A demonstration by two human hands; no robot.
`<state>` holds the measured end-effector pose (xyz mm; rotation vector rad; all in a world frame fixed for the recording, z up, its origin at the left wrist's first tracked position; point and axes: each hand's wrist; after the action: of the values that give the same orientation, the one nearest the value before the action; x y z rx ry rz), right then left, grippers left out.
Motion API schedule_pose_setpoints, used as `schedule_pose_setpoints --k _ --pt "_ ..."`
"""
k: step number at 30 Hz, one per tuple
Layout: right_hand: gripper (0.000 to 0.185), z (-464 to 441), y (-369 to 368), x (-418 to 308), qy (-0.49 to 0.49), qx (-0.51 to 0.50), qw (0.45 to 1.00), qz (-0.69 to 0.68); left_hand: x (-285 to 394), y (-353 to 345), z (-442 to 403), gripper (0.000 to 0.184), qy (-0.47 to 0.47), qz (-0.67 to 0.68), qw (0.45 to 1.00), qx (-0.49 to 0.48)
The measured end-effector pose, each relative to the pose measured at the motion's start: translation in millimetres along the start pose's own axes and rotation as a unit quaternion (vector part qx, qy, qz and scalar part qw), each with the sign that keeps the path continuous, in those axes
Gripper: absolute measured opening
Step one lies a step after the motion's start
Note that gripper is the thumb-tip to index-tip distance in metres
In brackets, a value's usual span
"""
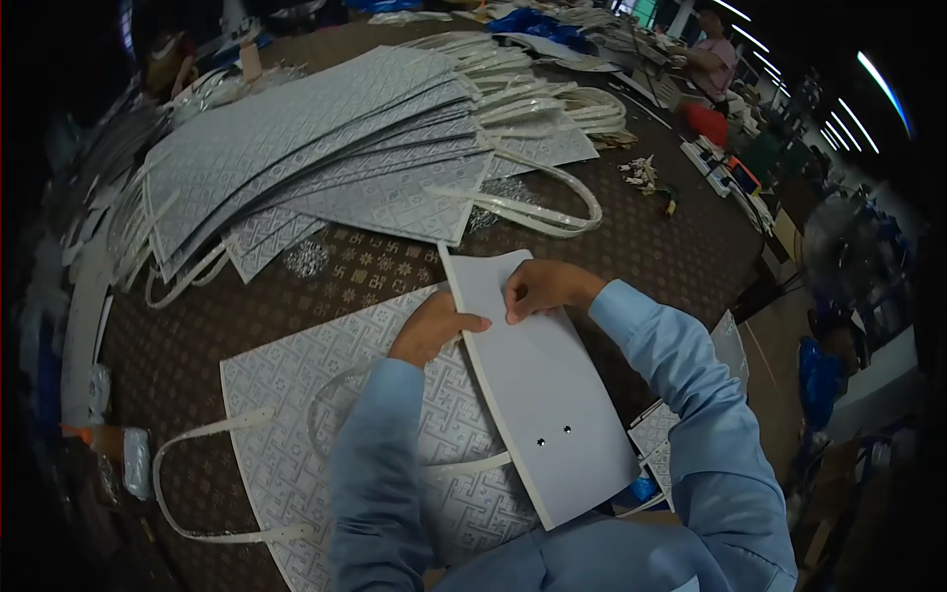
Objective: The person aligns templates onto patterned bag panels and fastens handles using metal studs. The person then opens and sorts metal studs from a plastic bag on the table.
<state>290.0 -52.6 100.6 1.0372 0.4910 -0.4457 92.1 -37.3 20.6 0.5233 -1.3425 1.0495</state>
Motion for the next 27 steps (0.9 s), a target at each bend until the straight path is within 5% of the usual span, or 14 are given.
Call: schedule_pose_setpoints --k 7,10,12,15,17,20,22,24,26,27 --pt "0.025 -17 -7 22 0.021 -0.004 0.999 -0.027 3 -4 3 0.039 -0.005 -0.045 0.999 0.015" --pt "0.031 -4 -7 22 0.099 0.011 0.994 0.044 1 1 3 0.042 -0.007 -0.029 0.999 0.010" --pt "0.035 14 -9 23 0.194 0.179 0.951 0.160 10 -1 8 0.044 0.024 0.054 0.998 0.018" --pt "0.036 41 -8 32 0.218 0.281 0.929 0.099 22 -13 12 0.045 0.005 0.017 0.999 0.044" --pt "0.037 60 -20 47 0.305 0.406 0.861 -0.011 26 -19 18 0.046 -0.011 -0.042 0.996 0.075" --pt "0.042 143 -35 64 0.304 0.444 0.829 -0.154 37 -17 -1 0.040 -0.115 -0.341 0.927 0.108" --pt "0.052 211 -46 67 0.350 0.408 0.836 -0.107 83 -56 -5 0.035 0.017 -0.232 0.967 0.106" --pt "0.059 241 -72 65 0.362 0.354 0.860 -0.061 106 -88 -18 0.028 0.010 -0.182 0.977 0.113" --pt "0.062 253 -97 68 0.238 0.406 0.883 0.005 121 -119 -43 0.021 0.023 -0.244 0.961 0.129" --pt "0.049 238 -115 92 0.254 0.499 0.824 -0.086 128 -143 -49 0.022 0.012 -0.295 0.948 0.118"
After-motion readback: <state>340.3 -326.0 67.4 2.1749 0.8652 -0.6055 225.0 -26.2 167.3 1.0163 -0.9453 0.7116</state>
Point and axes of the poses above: each hand's wrist, its own z-axis away from the middle knuckle, its own y-axis out of the back of the hand, x = y × z, and after that the axes turned 13 degrees about x, right-handed
